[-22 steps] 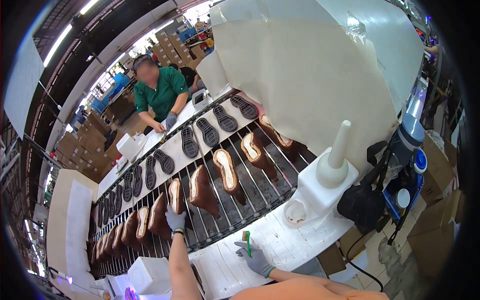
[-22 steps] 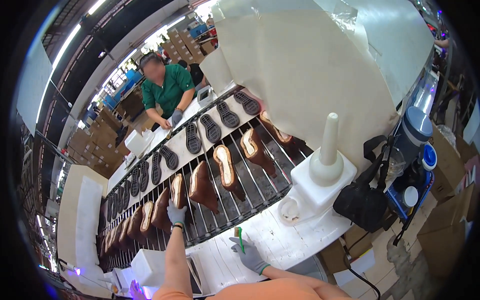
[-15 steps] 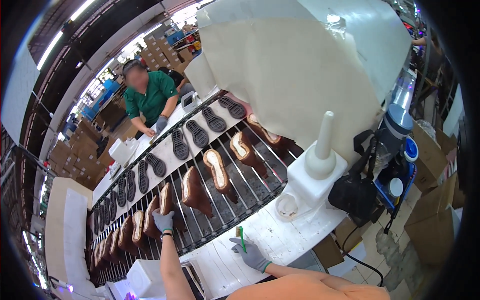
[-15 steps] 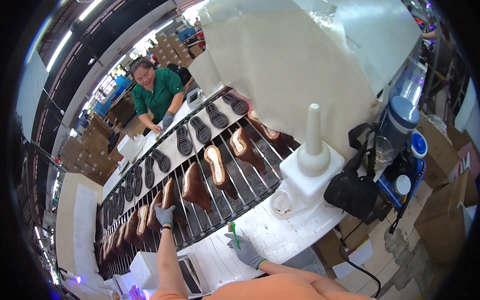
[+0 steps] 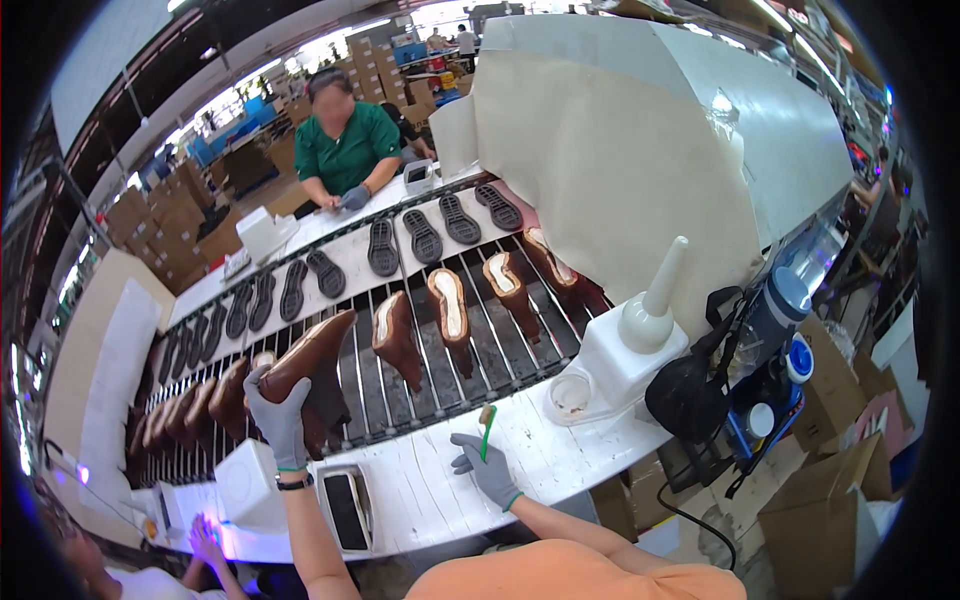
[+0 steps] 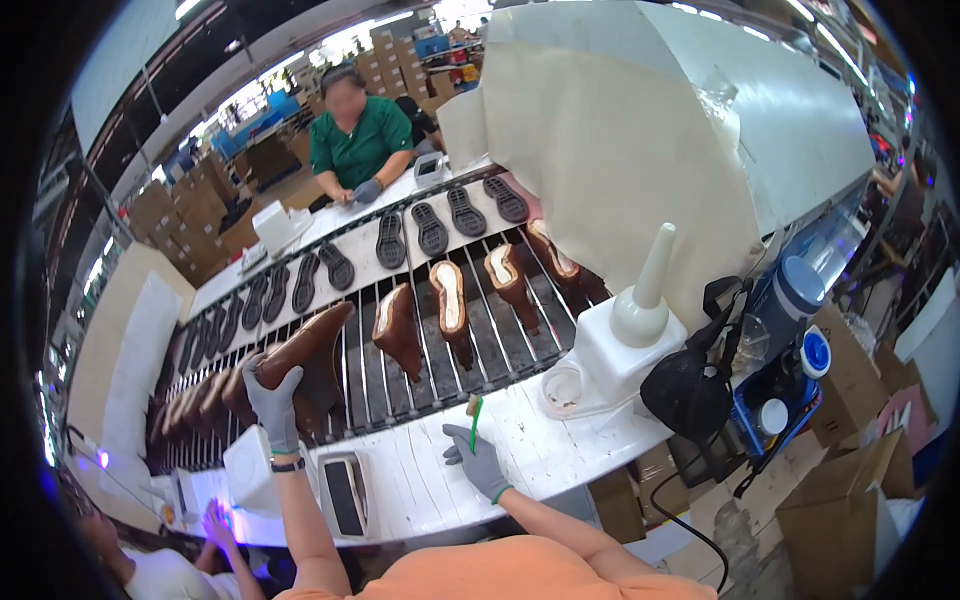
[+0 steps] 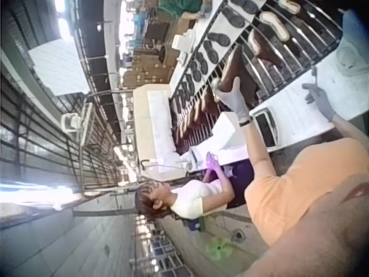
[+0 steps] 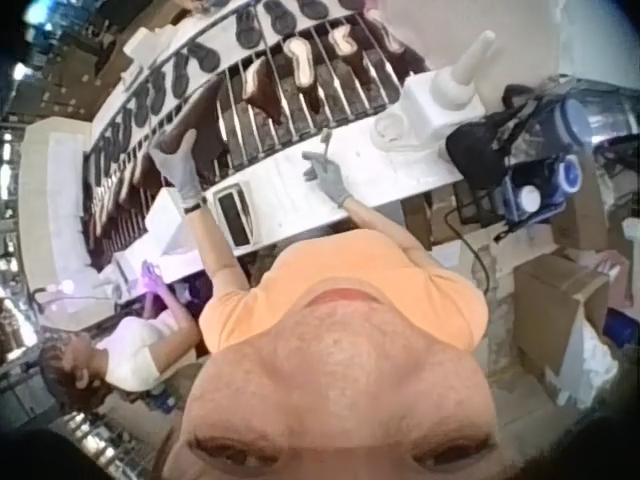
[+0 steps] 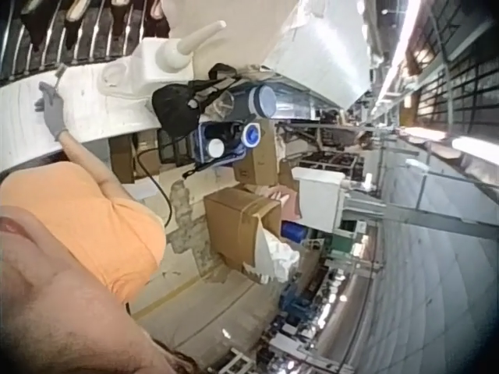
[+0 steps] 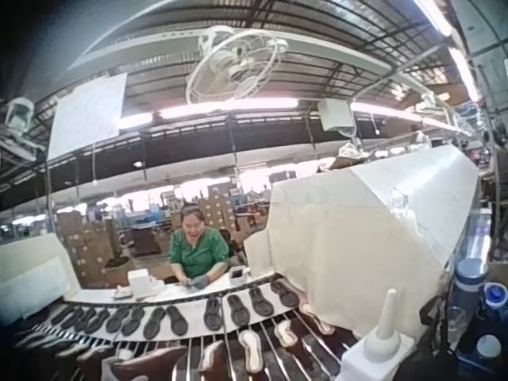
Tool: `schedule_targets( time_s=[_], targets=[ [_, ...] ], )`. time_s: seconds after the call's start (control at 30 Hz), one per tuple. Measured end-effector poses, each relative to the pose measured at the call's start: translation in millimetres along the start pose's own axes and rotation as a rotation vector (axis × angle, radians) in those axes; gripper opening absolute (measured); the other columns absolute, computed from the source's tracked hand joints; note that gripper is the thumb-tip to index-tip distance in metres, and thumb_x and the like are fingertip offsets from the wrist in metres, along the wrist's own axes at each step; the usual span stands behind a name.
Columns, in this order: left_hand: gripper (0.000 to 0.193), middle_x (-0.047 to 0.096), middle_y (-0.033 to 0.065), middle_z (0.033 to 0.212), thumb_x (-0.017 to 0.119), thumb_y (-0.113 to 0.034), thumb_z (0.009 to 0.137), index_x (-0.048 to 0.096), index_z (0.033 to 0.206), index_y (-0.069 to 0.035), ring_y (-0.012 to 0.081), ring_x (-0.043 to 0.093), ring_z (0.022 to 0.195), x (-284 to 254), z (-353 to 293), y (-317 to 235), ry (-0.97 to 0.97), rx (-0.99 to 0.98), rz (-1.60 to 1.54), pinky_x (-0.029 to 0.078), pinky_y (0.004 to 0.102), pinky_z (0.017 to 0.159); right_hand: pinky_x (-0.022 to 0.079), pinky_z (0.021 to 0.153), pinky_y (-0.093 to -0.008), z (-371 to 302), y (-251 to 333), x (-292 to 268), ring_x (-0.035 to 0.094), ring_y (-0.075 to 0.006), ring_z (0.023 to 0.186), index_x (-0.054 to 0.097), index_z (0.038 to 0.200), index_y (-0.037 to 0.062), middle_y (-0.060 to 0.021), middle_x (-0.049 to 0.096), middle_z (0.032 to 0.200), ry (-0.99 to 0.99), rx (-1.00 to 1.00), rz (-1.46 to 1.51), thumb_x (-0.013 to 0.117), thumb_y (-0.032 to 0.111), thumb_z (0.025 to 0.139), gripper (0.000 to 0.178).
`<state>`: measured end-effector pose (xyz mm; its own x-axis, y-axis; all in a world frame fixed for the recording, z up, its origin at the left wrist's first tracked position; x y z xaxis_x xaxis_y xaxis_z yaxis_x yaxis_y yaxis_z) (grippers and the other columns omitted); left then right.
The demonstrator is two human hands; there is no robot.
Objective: Applying glue/adhesive to the soles and edges of leather shoes using a brush on a production line.
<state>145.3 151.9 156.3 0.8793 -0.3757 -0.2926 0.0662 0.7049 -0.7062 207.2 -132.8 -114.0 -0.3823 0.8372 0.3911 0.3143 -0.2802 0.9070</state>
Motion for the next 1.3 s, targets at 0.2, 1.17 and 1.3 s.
schedule_targets(
  time_s=[0.2, 1.17, 1.3],
  targets=[
    [0.063, 0.054, 0.0087, 0.115, 0.084, -0.003, 0.064, 0.053, 0.118, -0.003, 0.0223, 0.053, 0.109, -11, -115, -49, 0.019, -0.139, -0.057, 0.044, 0.0348, 0.098, 0.047, 0.063, -0.026, -28, 59, -21, 0.053, -0.0102, 0.064, 0.064, 0.13, 0.0098, -0.0034, 0.072, 0.091, 0.112, -0.074, -0.578, 0.058, 0.023, 0.098, 0.035],
    [0.077, 0.07, 0.0209, 0.102, 0.071, -0.066, 0.074, 0.062, 0.112, 0.001, 0.0327, 0.069, 0.095, 159, -229, 40, 0.988, -0.691, -0.042, 0.051, 0.0391, 0.085, 0.052, 0.069, -0.0459, -24, 166, -129, 0.067, -0.036, 0.081, 0.062, 0.086, 0.007, -0.015, 0.066, 0.084, -0.363, -0.155, -1.998, 0.063, 0.021, 0.087, 0.014],
    [0.062, 0.07, 0.0153, 0.104, 0.083, -0.044, 0.073, 0.062, 0.112, 0.0, 0.0269, 0.068, 0.097, 111, -212, 15, 0.481, -0.564, -0.301, 0.052, 0.038, 0.086, 0.051, 0.063, -0.0424, -22, 173, -152, 0.067, -0.0306, 0.073, 0.069, 0.088, 0.0016, -0.0157, 0.07, 0.083, -0.288, -0.115, -1.725, 0.067, 0.023, 0.085, 0.021]
  ],
)
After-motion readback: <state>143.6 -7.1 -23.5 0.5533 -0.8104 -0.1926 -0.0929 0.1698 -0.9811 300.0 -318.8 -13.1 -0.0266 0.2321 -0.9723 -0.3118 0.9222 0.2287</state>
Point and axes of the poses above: each hand's wrist, its own z-axis towards the middle knuckle, its own x-axis out of the palm, y = z × x, the point moved 8 cm from there along z, towards the middle knuckle
